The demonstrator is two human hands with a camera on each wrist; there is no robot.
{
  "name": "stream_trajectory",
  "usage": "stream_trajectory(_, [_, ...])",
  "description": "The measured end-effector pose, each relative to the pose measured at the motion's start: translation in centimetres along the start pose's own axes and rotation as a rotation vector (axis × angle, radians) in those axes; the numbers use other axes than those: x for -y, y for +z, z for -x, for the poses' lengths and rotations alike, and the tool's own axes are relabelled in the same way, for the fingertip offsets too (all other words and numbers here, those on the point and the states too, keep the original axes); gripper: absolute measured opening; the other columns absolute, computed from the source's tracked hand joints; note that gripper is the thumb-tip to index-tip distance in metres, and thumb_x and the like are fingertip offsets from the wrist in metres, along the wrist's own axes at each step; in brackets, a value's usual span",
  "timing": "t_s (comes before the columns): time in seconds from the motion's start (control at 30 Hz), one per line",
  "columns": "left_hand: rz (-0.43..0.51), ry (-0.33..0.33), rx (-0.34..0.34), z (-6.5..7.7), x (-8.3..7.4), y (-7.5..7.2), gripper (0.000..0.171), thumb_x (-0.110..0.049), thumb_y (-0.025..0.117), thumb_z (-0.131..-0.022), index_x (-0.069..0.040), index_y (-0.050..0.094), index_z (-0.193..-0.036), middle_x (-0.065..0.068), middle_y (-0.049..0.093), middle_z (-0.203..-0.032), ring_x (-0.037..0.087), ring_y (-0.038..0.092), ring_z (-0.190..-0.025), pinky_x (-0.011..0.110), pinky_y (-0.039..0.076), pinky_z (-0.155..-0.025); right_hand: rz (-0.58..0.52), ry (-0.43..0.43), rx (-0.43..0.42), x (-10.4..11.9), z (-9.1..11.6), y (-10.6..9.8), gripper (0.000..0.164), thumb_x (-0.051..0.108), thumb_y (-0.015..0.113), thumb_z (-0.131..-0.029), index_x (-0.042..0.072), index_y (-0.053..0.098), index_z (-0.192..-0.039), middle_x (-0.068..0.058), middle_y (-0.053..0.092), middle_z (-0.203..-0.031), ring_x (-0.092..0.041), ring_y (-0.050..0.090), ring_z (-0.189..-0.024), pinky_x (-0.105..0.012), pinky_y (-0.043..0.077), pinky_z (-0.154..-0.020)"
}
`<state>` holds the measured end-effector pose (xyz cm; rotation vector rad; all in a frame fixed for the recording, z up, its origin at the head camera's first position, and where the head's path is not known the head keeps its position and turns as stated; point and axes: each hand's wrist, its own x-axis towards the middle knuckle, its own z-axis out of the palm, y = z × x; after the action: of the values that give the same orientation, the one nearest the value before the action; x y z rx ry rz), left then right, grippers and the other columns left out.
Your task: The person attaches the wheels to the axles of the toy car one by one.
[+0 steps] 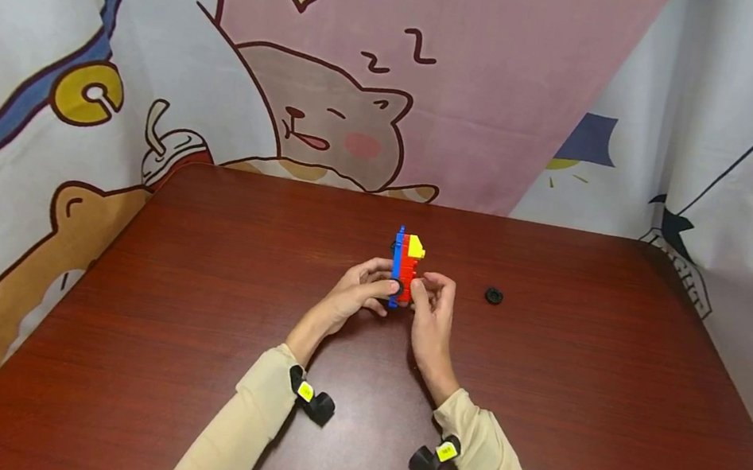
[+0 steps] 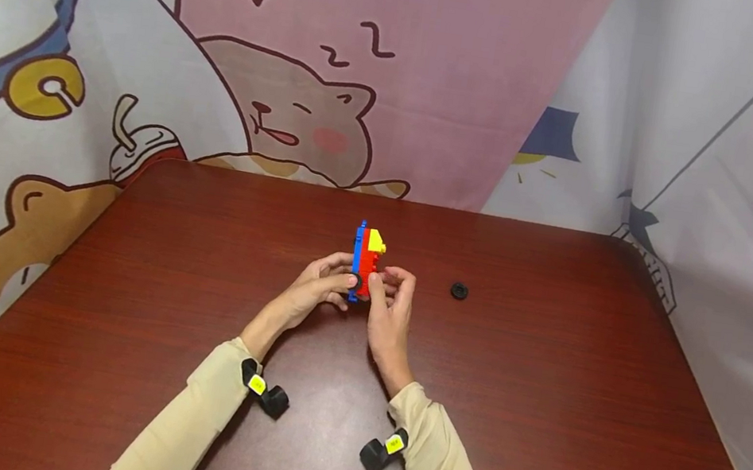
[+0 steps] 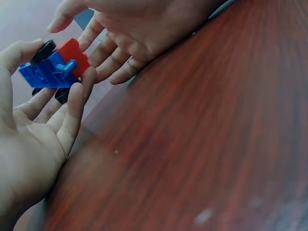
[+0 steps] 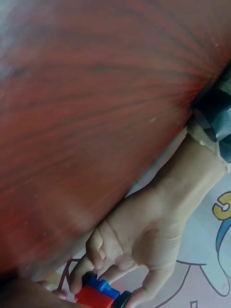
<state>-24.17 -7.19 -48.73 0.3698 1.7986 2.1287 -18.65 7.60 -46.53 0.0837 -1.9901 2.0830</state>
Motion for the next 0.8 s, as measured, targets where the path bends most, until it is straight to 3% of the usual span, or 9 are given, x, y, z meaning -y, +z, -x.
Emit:
stream_trajectory(0.1, [-0.056,0.000,0.027,0.1,0.0,-0.1,0.049,-0.014,0.065,-0.091,-0.002,0.052,-0.136,0.015,0.060,-0.125,0.015,0.065,-0.077,0.027,0.056,-0.062,0.000,0.059,0.009,-1.0,-0.5,-0.3,0.035,0.015,0.050,-0.104,-0.008,0.041,-0.129,-0.004,0.053,-0.105,-0.010,0.053,-0.084,-0.027,0.049,-0.074])
stream_trajectory(0.27, [-0.134,-0.004,0.077,0.2,-0.1,-0.3,0.046,-0.017,0.068,-0.089,-0.004,0.056,-0.131,0.017,0.062,-0.121,0.019,0.065,-0.071,0.030,0.058,-0.063,-0.028,0.102,-0.009,-2.8,-1.2,-0.5,0.031,0.020,0.051,-0.105,0.000,0.045,-0.128,0.003,0.060,-0.095,-0.008,0.056,-0.079,-0.023,0.047,-0.067])
stream_trajectory(0.43, [-0.126,0.002,0.098,0.1,-0.3,-0.3,0.043,-0.016,0.066,-0.091,-0.003,0.056,-0.130,0.013,0.064,-0.114,0.018,0.068,-0.075,0.033,0.060,-0.067,-0.041,0.080,-0.039,-1.7,-1.0,-0.3,0.028,0.016,0.053,-0.103,-0.003,0.048,-0.124,0.005,0.063,-0.089,-0.006,0.058,-0.076,-0.022,0.048,-0.064])
stream_trajectory(0.6, [-0.048,0.012,0.045,0.0,-0.5,0.0,0.042,-0.022,0.057,-0.097,0.004,0.054,-0.130,0.005,0.066,-0.104,0.014,0.068,-0.084,0.034,0.061,-0.071,-0.022,0.058,-0.062,-0.2,-0.5,0.0,0.025,0.012,0.053,-0.102,-0.005,0.049,-0.120,0.008,0.062,-0.085,-0.004,0.057,-0.076,-0.019,0.048,-0.065])
stream_trajectory(0.8, [-0.010,-0.005,-0.052,-0.1,0.0,0.1,0.043,-0.022,0.060,-0.097,0.000,0.053,-0.134,0.009,0.064,-0.114,0.013,0.065,-0.092,0.027,0.058,-0.072,0.005,0.105,-0.042,-2.7,-1.1,-0.2,0.024,0.015,0.057,-0.101,-0.001,0.051,-0.118,0.006,0.063,-0.088,-0.004,0.059,-0.078,-0.017,0.049,-0.066])
